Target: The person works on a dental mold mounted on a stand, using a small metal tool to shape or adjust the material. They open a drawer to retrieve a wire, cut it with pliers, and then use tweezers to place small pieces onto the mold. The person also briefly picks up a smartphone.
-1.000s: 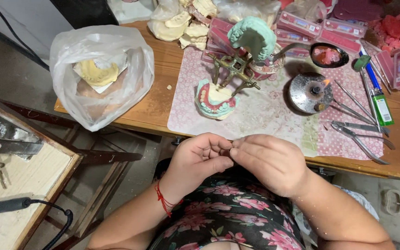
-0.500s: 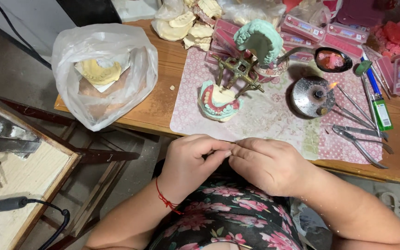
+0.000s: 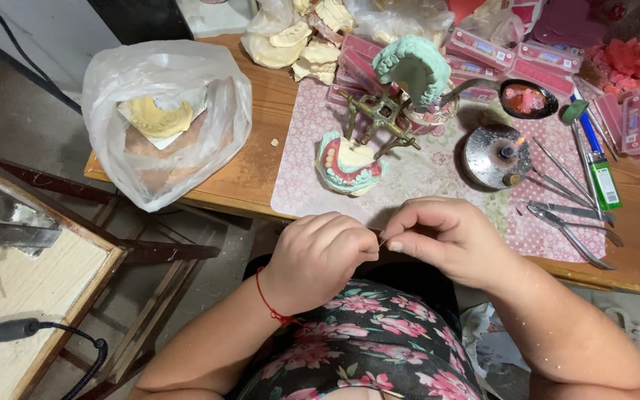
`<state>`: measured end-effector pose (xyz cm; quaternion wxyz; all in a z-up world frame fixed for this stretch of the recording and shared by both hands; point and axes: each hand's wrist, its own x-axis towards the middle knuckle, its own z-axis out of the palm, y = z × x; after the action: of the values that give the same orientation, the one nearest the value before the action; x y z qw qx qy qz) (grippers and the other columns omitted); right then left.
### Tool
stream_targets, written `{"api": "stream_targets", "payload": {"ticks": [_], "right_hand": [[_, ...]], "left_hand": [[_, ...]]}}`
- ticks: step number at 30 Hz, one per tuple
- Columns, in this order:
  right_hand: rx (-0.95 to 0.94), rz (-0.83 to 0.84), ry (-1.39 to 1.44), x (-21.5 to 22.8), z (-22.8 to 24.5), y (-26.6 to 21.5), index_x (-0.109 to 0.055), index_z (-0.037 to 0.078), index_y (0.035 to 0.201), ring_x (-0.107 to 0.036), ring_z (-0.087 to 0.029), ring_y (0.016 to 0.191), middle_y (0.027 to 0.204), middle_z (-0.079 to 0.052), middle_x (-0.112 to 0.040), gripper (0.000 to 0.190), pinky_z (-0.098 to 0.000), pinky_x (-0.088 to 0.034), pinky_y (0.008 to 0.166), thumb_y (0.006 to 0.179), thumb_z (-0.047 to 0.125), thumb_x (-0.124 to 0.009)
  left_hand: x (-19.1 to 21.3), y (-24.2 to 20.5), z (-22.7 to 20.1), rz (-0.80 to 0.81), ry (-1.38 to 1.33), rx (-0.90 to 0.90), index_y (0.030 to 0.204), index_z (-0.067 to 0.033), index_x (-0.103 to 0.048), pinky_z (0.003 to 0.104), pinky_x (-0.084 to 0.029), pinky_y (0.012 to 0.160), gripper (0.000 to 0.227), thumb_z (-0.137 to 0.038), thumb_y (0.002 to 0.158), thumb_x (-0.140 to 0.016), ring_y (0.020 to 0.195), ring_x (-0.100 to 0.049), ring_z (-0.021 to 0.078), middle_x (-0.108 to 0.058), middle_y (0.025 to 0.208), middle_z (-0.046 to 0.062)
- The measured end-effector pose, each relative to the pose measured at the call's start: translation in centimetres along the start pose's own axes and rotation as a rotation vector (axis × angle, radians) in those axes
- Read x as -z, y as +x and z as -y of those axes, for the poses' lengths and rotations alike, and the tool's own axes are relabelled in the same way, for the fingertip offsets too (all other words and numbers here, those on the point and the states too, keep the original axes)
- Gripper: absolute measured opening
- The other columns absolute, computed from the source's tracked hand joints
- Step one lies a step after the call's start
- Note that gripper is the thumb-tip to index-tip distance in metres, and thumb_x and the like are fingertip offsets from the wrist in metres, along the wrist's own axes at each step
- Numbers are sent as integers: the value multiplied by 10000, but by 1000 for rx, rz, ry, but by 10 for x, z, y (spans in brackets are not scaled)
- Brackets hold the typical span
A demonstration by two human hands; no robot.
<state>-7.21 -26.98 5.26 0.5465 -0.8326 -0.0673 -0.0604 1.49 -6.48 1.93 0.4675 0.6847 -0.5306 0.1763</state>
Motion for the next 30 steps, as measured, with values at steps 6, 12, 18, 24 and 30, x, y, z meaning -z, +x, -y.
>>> {"api": "stream_targets", "payload": {"ticks": [6,12,18,24,30], "right_hand": [[-53,57,-39,5,5,9,-751,54,831,-658,-184,654,660,-67,-687,145,-399,-559,665,896,183,-755],[-104,-165,-360,35,9,29,-719,122,991,-612,-184,660,647,-27,-633,103,-353,-472,674,996,224,-709],[-144,-27,-470,25,4,53,-689,153,1065,-697,-338,721,714,-131,-670,107,-461,-514,686,995,232,-673],[-161,95,-524,13,18,64,-677,124,1007,-720,-467,784,747,-183,-725,86,-523,-556,694,969,201,-673],[-185,141,-559,10,15,69,-660,94,1003,-709,-504,796,769,-234,-716,92,-564,-558,682,951,170,-661]], "left_hand": [[-3,4,10,-38,53,-84,970,-209,-680,301,-557,665,129,-295,1051,-628,734,-675,162,-623,843,-74],[4,18,31,1,255,245,1256,-127,-683,566,-355,1025,528,-437,854,-828,1254,-505,424,-593,1310,118],[-10,14,39,57,291,304,1104,-213,-750,555,-281,1017,344,-376,825,-868,1354,-444,362,-578,1395,46],[4,19,40,84,166,391,1105,-194,-767,615,-224,1072,294,-315,850,-853,1429,-365,417,-507,1503,79],[-1,18,42,54,146,405,1084,-206,-749,599,-213,1088,312,-321,824,-876,1442,-364,399,-505,1495,75]]}}
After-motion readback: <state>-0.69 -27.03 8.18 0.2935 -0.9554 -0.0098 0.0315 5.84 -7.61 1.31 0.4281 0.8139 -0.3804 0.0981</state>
